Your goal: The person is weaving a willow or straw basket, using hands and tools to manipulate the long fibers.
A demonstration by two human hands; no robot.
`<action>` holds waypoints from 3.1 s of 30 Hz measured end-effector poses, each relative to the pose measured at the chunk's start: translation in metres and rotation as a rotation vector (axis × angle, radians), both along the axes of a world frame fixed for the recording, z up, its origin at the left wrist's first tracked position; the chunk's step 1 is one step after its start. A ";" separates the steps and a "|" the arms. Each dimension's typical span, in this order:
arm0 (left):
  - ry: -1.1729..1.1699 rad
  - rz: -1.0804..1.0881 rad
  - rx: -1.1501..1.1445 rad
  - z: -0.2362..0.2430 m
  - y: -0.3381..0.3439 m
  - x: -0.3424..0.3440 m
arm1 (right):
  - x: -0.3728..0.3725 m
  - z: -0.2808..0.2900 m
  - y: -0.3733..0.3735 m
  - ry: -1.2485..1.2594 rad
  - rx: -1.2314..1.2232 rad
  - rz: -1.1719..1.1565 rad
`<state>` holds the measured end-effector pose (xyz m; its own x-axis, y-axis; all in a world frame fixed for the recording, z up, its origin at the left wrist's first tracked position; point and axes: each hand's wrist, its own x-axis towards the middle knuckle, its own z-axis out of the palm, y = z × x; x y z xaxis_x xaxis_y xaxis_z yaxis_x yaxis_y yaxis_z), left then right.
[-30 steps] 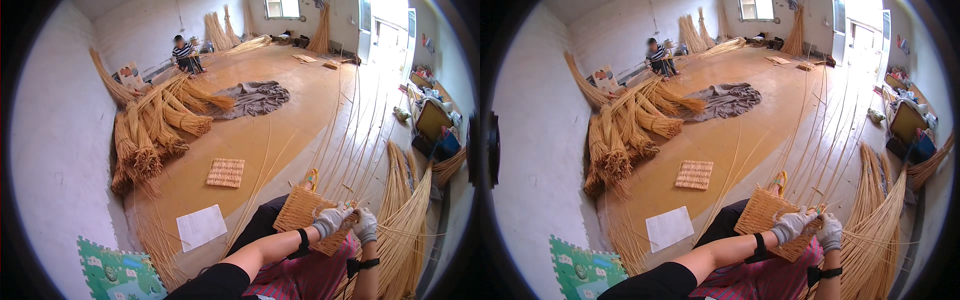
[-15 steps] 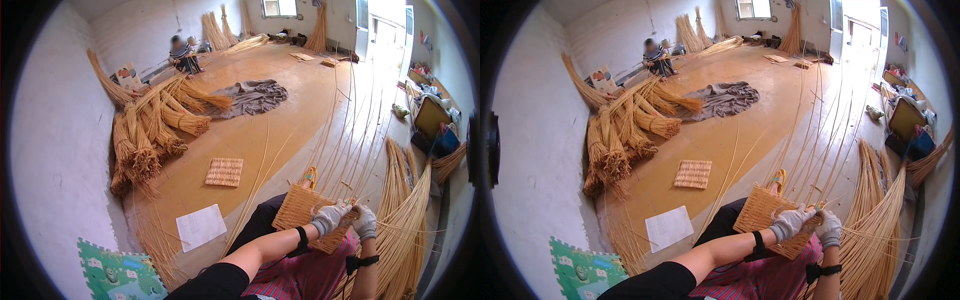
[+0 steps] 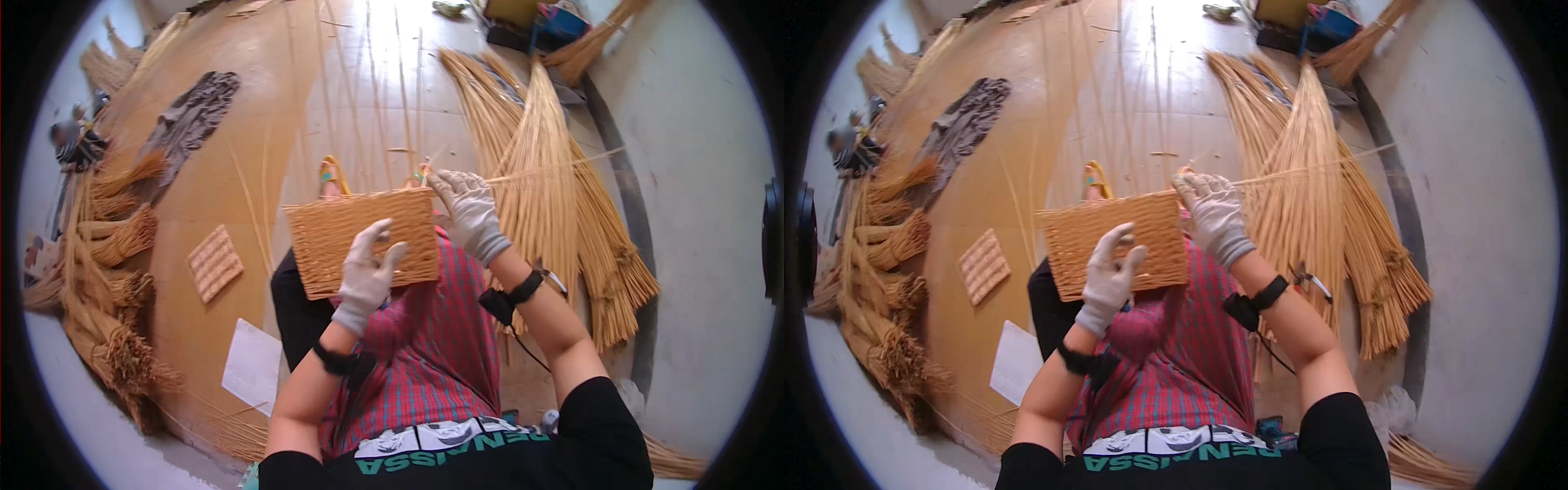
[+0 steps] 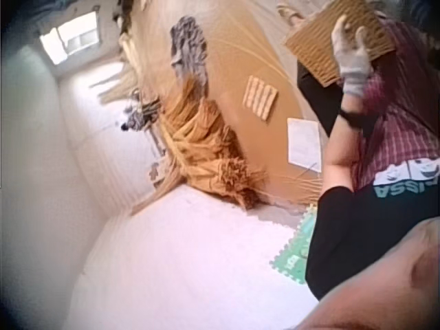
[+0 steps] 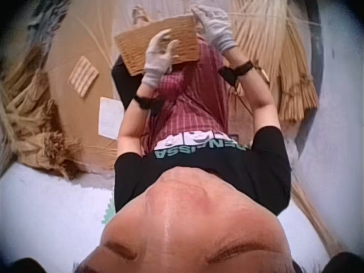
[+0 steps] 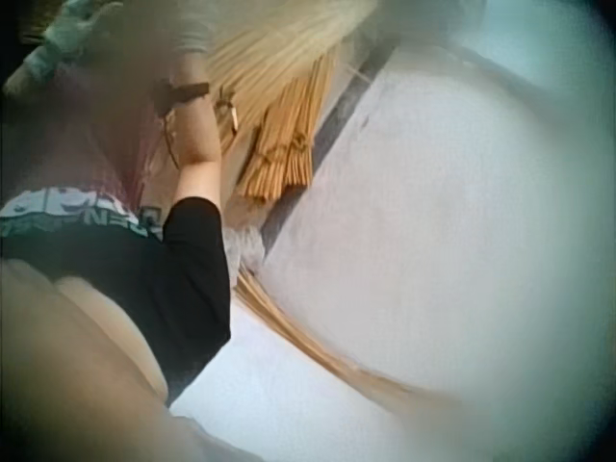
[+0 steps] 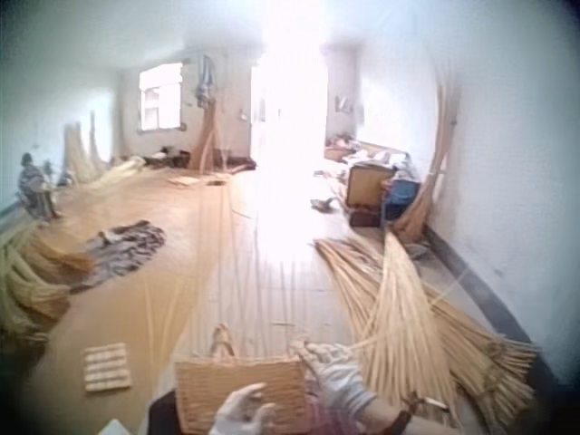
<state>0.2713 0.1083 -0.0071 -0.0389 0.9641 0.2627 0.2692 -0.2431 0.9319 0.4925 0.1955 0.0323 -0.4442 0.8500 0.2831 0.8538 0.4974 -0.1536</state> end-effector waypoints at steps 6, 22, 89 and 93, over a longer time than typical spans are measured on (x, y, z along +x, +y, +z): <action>-0.559 -0.244 -0.386 -0.002 -0.059 0.007 | -0.029 0.020 -0.118 0.549 -0.576 0.170; -0.248 -0.441 -0.204 -0.039 -0.109 0.041 | 0.033 0.011 -0.127 1.359 -0.789 -0.262; 0.972 0.266 0.033 0.010 0.110 0.060 | 0.061 -0.072 -0.161 1.336 -0.588 -0.406; 0.774 0.287 0.116 0.040 0.102 -0.005 | 0.070 -0.039 -0.212 1.388 -1.048 -0.144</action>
